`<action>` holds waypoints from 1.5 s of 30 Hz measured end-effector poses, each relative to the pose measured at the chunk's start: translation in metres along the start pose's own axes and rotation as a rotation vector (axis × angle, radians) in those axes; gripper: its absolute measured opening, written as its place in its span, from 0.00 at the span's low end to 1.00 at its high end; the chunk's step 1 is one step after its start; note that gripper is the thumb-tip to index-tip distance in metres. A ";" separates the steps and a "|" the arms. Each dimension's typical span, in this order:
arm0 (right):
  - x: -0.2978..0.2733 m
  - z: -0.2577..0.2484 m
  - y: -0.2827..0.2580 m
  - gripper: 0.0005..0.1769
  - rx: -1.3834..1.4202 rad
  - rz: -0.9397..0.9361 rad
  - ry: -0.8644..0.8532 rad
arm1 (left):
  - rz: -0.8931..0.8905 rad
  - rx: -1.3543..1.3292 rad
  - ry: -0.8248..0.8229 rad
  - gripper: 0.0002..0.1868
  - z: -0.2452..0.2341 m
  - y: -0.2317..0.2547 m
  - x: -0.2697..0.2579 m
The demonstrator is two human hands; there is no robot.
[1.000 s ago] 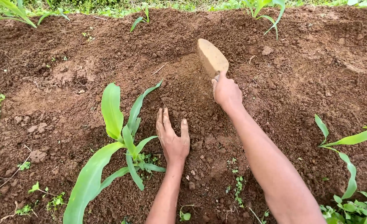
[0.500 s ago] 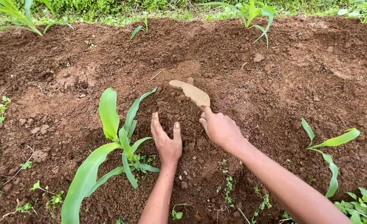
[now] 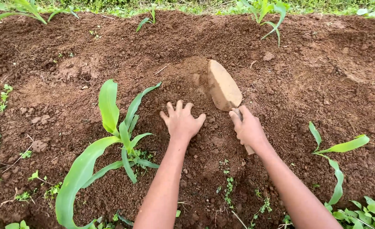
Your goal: The person uses a hand hoe to loosen the soil around young corn plants and removes weeds by hand. They then use the hoe to mound soil around the base of the corn plants to secure them.
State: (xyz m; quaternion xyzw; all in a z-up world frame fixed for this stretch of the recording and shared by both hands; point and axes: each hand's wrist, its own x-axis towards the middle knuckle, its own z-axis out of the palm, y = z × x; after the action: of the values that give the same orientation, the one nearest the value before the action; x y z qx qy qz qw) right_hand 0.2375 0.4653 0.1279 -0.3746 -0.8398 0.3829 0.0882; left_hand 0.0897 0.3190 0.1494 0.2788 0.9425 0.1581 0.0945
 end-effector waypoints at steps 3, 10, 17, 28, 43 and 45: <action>-0.006 -0.004 -0.010 0.13 0.023 0.035 -0.010 | 0.042 -0.020 0.003 0.30 0.033 -0.012 0.016; -0.028 -0.009 -0.040 0.20 -0.174 0.029 -0.009 | 0.169 0.093 0.017 0.22 0.022 -0.069 -0.027; -0.033 -0.006 -0.043 0.18 -0.162 -0.027 0.050 | -0.087 0.124 0.196 0.25 0.006 -0.108 -0.032; -0.030 -0.003 -0.035 0.18 -0.101 0.003 0.083 | -0.070 -0.143 0.259 0.36 -0.020 -0.022 -0.018; -0.032 -0.010 -0.041 0.17 -0.070 0.054 0.051 | 0.409 -0.290 0.240 0.18 0.050 -0.087 -0.011; -0.032 -0.009 -0.041 0.17 -0.056 0.062 0.050 | 0.508 -0.260 0.154 0.16 0.045 -0.102 -0.039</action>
State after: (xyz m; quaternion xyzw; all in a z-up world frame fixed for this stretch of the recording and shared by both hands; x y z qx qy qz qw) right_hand 0.2408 0.4308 0.1673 -0.4121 -0.8357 0.3524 0.0868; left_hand 0.0837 0.2274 0.0753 0.4786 0.8187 0.3168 0.0148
